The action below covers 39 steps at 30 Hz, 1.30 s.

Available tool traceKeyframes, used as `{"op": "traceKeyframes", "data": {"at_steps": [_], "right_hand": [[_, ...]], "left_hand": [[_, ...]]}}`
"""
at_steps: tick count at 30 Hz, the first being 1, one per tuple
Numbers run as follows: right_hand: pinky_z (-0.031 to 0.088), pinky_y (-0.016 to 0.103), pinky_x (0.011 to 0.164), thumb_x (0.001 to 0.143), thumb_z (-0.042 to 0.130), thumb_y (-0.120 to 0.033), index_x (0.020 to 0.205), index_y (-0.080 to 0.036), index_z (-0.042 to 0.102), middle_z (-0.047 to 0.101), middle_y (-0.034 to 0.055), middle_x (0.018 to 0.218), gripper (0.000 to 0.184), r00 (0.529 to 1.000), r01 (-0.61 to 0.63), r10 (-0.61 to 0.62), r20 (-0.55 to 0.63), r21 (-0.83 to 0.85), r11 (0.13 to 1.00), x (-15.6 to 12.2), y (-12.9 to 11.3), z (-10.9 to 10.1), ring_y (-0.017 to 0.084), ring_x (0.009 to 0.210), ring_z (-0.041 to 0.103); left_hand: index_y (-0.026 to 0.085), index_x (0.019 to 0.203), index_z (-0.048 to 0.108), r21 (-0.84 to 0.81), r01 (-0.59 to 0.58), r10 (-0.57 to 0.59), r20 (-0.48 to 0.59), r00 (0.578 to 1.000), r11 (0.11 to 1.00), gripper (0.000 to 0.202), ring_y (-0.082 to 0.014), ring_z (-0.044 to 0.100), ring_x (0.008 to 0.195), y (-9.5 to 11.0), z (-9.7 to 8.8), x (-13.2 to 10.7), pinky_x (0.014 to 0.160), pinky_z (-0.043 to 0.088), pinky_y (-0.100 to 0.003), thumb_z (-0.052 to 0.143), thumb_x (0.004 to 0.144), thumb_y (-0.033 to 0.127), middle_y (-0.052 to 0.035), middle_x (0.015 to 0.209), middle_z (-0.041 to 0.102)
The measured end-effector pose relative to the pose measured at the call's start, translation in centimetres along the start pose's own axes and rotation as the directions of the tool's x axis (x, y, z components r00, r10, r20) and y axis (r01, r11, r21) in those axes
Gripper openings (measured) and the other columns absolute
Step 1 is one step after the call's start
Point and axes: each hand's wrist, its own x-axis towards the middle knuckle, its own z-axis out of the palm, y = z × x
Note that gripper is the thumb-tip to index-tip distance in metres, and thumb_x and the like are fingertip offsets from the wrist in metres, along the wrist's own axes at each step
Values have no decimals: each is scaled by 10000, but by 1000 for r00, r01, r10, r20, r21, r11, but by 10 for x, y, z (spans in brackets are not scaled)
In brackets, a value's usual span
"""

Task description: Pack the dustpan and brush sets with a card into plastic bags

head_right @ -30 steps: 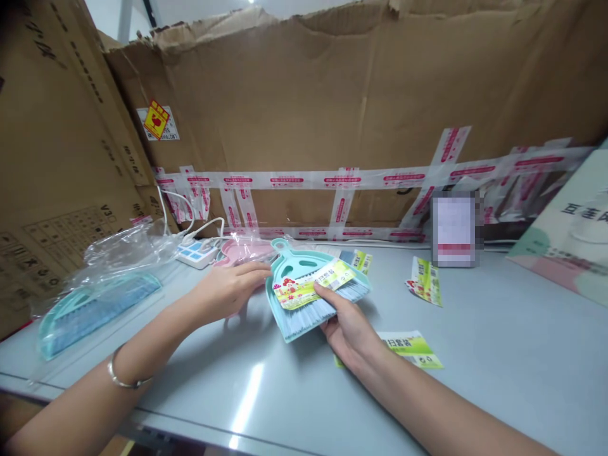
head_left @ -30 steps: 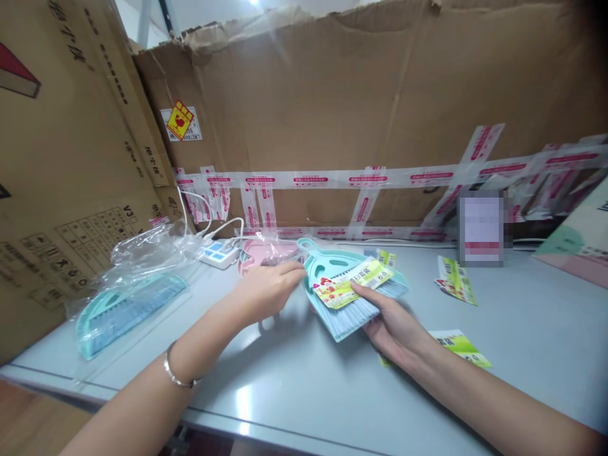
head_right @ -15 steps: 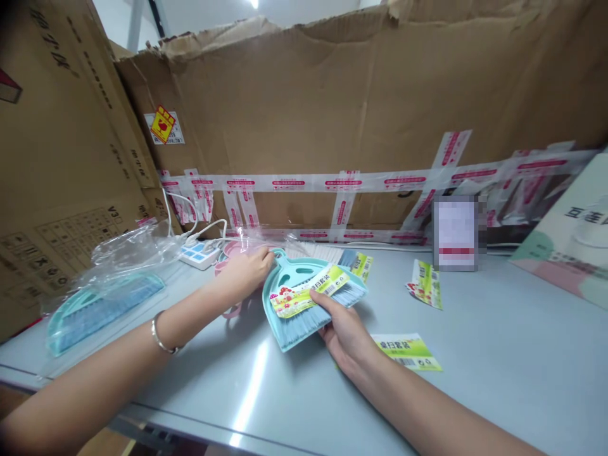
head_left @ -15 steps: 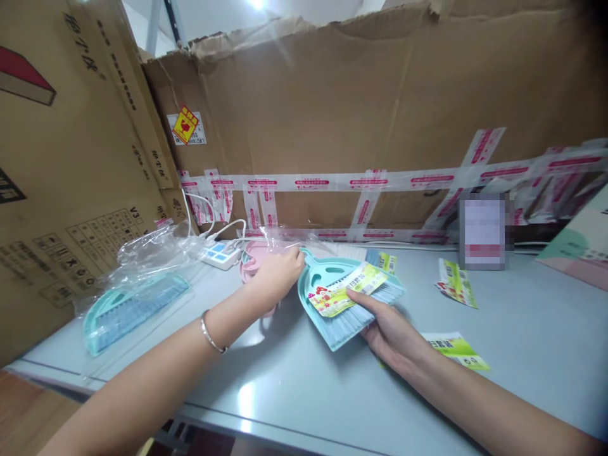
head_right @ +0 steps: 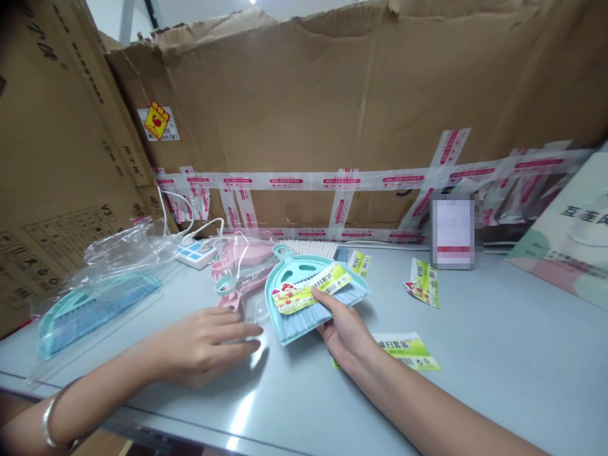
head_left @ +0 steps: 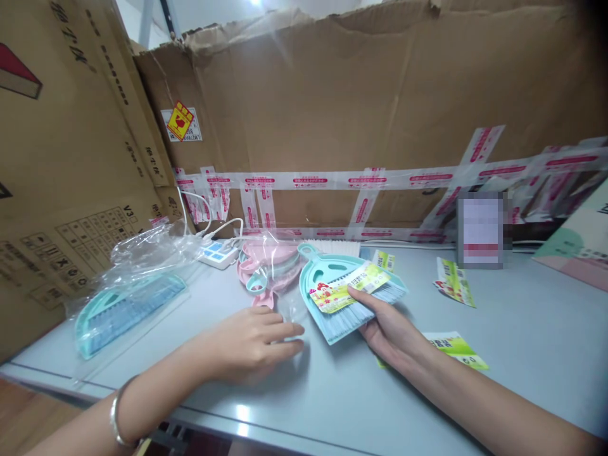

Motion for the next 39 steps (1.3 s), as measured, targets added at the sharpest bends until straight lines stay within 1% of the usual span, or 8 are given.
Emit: {"op": "traceKeyframes", "data": {"at_steps": [3,6,8,11,15,22,33,39], "right_hand": [[602,253,653,757,661,-58,1123,-175,607,718,54,932,388,1000,-9,8,20,24,1000,-4,-2,2,187,767,697],[603,278,689,749,684,-83,1143,-185,600,711,61,971,415,998,-5,2,69,42,999,-11,-4,5,196,821,692],[602,292,714,734,706,-103,1157,-196,595,706,63,995,447,995,-3,-2,102,49,999,-15,-5,6,204,863,686],[598,306,735,707,735,-124,1168,-201,591,700,67,1019,489,991,-6,-1,131,56,998,-19,-4,6,214,893,678],[594,308,747,669,772,-151,1176,-197,586,694,68,1042,542,987,5,-12,160,43,999,-21,-3,6,221,904,674],[587,317,756,641,805,-226,1223,-221,552,687,58,1064,635,978,61,-45,205,-68,996,-25,-2,3,227,926,664],[584,359,761,604,809,-235,1185,-209,577,689,64,1045,626,990,80,-75,117,-42,996,-29,2,6,251,912,664],[586,325,760,619,812,-261,1217,-237,557,682,45,1062,650,988,138,-137,70,-17,990,-27,3,9,225,912,662]], "left_hand": [[249,1157,552,-223,298,-367,-413,833,928,393,-182,590,936,1,-4,-3,811,465,-314,542,792,106,-75,1077,636],[257,1165,517,-761,466,-892,-402,208,452,385,-183,550,1068,-5,-4,1,898,443,-318,615,794,217,-62,1177,576],[205,1095,544,-962,268,-998,-50,37,58,330,-178,552,1087,-8,-4,9,924,439,-294,638,782,255,-76,1182,576],[149,911,593,-964,32,-962,267,56,-265,147,-144,602,983,-8,-7,25,893,458,-233,632,781,207,-77,1042,628],[148,847,600,-916,13,-914,400,72,-400,130,-118,621,787,-6,-10,41,677,495,-205,653,768,236,-56,913,637],[157,887,619,-951,102,-933,306,190,-291,223,-89,533,500,-20,-9,46,427,405,-188,650,766,342,-7,699,615],[197,1179,595,-941,117,-784,329,527,-316,494,-209,647,817,-17,-9,50,611,498,-269,546,808,520,-84,989,694],[231,1242,501,-920,124,-744,376,552,-372,544,-235,627,1002,1,25,52,761,524,-323,648,772,461,-97,1182,628]]}}
